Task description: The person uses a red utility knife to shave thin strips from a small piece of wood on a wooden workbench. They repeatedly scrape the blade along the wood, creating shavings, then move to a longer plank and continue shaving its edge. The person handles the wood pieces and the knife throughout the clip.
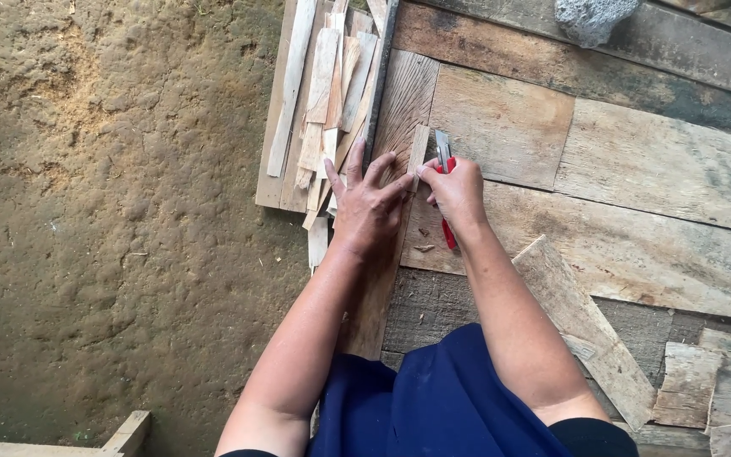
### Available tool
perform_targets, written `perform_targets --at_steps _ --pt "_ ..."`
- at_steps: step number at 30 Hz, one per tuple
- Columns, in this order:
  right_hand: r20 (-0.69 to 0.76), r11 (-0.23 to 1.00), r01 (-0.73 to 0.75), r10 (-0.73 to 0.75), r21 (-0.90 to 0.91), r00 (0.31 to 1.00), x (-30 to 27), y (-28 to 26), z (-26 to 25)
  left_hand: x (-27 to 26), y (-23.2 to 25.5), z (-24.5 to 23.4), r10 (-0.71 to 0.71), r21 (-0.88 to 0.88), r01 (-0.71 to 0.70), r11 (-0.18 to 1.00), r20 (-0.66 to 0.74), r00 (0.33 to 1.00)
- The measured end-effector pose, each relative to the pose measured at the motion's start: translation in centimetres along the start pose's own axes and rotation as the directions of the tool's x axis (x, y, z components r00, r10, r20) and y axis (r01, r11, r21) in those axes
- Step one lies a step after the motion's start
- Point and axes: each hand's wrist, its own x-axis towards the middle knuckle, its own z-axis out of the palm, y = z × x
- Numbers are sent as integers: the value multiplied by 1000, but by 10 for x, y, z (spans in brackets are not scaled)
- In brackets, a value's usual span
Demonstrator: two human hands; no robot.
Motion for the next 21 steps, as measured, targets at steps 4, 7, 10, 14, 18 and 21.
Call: perform_targets --at_steps 4,7,10,14,18,21 --pt "-7 999 12 -13 -38 1000 -5 -12 -5 0 2 -1 9 22 -9 1000 -11 1000" --pt "11 994 18 -17 -112 1000 -3 -10 -5 0 3 1 32 59 -30 998 -36 999" --pt "15 992 29 -27 -125 1000 -2 -11 -8 -1 6 2 56 68 -52 996 -56 997" --pt "67 977 44 -31 -207 997 -20 -34 -23 -2 8 6 122 157 -121 980 3 993" --pt "145 881 111 -49 -461 988 -22 -53 -40 -5 4 16 146 258 -173 950 121 982" --pt "241 674 304 -189 -673 952 -6 -43 -46 -7 -3 32 124 308 -183 934 201 972"
